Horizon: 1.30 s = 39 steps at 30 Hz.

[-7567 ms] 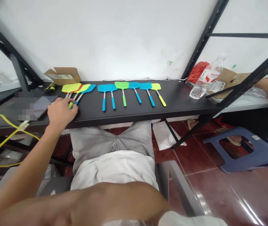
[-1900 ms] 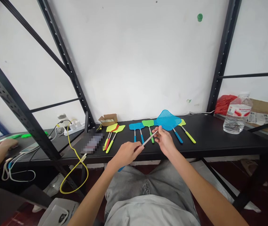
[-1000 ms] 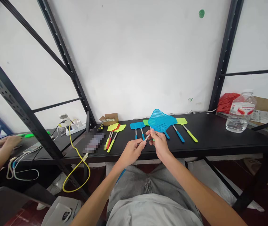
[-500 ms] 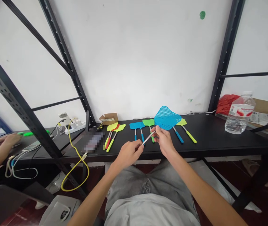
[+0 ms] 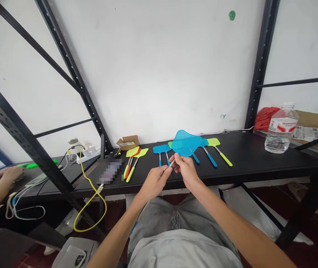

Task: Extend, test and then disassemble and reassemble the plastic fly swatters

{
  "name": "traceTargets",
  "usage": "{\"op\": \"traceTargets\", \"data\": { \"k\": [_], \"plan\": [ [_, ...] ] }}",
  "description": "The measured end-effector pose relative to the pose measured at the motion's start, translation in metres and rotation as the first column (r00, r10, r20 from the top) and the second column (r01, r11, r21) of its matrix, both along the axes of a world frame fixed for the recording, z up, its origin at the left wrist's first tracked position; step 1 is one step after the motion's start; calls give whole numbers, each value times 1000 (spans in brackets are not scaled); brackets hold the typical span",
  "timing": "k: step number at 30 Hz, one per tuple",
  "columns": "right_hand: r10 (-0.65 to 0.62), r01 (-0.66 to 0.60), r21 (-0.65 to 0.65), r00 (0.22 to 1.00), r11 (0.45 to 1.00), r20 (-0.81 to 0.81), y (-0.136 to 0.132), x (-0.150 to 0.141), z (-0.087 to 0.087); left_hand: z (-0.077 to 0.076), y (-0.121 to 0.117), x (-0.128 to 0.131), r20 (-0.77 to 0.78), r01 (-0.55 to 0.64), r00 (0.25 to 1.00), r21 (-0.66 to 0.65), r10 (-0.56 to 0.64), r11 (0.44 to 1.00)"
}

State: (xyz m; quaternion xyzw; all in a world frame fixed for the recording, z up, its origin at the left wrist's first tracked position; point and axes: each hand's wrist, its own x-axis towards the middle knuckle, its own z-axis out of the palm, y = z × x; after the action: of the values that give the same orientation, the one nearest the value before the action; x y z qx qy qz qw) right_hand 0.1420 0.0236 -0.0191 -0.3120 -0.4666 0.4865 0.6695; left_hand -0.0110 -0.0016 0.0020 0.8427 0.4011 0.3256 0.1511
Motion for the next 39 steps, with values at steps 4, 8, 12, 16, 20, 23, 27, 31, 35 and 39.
{"op": "traceTargets", "data": {
  "k": [4,8,12,16,20,23,27,31,35,39],
  "plan": [
    [-36,36,10,999,999,-11,0,-4,-1,0,-1,0,-58,-26,998,39,28,999],
    [-58,58,-2,996,998,-67,9,6,3,0,-3,-1,-127,-74,988,90,85,993],
    [-253,243,-70,914,967,-317,20,62,15,6,-8,-6,-170,-46,984,72,58,996],
    [-268,260,-67,939,963,-214,20,115,24,15,-11,-13,-124,-87,987,92,98,992],
    [-225,227,-11,971,974,80,19,119,17,17,-7,-17,-107,-109,987,73,116,991],
    [-217,232,1,906,973,364,27,116,2,15,-3,-18,-76,-111,991,51,115,993],
    [-196,193,61,835,979,515,35,122,-7,13,-1,-17,40,-69,997,-32,70,997],
    [-66,14,96,830,995,553,29,110,4,12,2,-16,253,-20,966,-115,49,993],
    [187,-297,75,757,952,626,7,67,22,10,9,-14,496,-51,861,-135,112,990],
    [381,-513,-14,617,858,688,-21,30,34,11,9,-12,563,8,821,-166,88,986]
  ]
}}
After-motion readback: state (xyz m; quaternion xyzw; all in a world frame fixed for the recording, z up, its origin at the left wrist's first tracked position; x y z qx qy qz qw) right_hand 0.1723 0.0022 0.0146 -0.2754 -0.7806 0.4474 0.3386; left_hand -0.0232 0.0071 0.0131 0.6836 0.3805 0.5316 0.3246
